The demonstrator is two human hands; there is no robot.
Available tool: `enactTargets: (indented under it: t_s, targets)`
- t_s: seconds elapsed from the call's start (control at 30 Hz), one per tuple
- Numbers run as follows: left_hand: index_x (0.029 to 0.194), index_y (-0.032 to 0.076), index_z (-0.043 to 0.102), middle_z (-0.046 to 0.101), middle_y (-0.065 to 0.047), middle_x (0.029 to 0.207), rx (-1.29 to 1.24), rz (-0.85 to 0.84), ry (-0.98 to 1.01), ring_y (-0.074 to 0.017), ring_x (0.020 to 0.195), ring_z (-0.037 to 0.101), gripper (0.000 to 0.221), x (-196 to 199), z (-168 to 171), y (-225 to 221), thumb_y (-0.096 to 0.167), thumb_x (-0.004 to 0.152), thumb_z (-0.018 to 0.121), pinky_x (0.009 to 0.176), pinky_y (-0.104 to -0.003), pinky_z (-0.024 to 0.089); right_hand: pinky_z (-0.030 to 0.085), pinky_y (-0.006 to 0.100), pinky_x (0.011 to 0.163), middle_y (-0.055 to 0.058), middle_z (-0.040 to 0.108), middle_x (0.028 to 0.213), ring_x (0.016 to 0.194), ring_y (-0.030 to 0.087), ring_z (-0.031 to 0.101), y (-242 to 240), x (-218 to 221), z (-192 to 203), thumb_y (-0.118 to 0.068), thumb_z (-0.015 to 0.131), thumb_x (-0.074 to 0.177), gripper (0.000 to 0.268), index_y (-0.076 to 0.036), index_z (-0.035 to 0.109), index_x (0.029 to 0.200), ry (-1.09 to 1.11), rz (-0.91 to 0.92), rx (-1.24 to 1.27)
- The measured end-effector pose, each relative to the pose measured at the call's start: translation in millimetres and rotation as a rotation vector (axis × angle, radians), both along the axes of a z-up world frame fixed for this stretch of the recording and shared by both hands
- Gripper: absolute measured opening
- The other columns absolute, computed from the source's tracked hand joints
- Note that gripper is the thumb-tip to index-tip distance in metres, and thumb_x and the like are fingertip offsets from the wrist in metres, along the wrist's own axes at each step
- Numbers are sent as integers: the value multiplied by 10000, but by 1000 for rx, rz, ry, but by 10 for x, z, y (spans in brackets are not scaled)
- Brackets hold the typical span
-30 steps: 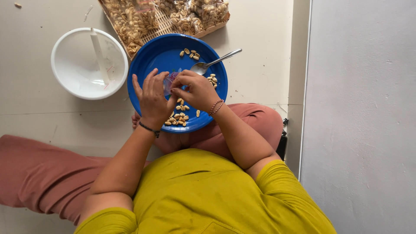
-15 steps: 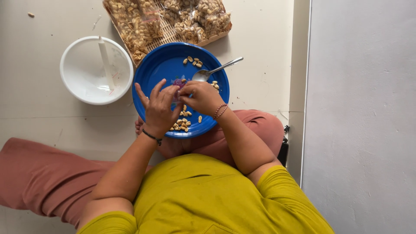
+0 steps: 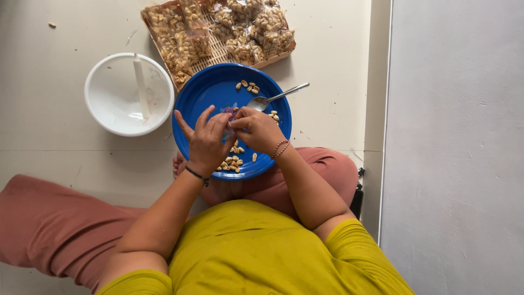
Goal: A person sitting on the floor uses a spoon to fill small plastic bags with peanuts and then folds the bags to close them.
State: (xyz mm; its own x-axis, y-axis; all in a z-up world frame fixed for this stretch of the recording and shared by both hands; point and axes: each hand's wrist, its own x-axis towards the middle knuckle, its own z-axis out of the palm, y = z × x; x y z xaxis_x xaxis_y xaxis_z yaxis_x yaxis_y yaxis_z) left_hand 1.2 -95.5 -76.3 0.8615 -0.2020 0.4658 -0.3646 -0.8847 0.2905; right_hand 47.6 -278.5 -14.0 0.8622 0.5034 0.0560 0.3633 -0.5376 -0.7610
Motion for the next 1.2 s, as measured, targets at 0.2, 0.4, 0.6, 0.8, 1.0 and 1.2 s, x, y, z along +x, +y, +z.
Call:
enactTargets:
  t_s: [0.2,0.4,0.6,0.8,1.0,1.2]
  targets:
    - [1245,201,725,764,-23,1126,11,-13,-23,-271,1306,622,274,25,116,-86,318,1025,613,1146,-824,4,593,327,691,22,730,872,774,216,719,-5,-12,33,-183,801,858,85,-160,836,933,-34,-56,-106]
    - [1253,215,744,773,-9,1138,4,-30,-6,-266,1308,627,309,-3,81,-106,334,986,645,1140,-822,-5,584,304,679,0,729,869,765,191,711,-43,-34,144,-215,816,851,96,-175,838,934,-44,-86,-204]
    - [1256,223,741,776,1,1111,-15,-5,28,-252,1292,632,329,-5,85,-94,322,945,702,1150,-807,-11,592,352,667,2,725,853,771,236,715,-47,9,51,-208,777,846,69,-176,817,893,-77,-43,-205]
    - [1243,207,744,778,-25,1075,-126,11,117,-272,1269,644,329,-49,113,-33,287,924,742,1141,-816,-12,599,385,717,56,738,912,830,279,724,-46,-25,247,-168,776,887,71,-133,820,930,-25,13,-72]
    - [1230,197,748,768,-33,1081,-329,25,200,-276,1257,645,356,-117,275,33,277,890,814,1155,-766,-33,595,411,785,110,728,959,919,320,718,-203,53,287,-140,779,926,72,-102,809,979,-6,12,168]
    - [1239,196,750,759,-54,1122,-422,57,183,-296,1253,652,417,-189,455,285,358,876,875,1169,-711,-24,552,414,919,122,672,1224,1152,307,659,-1078,512,-222,-371,754,973,401,-144,659,1288,-86,-452,-20]
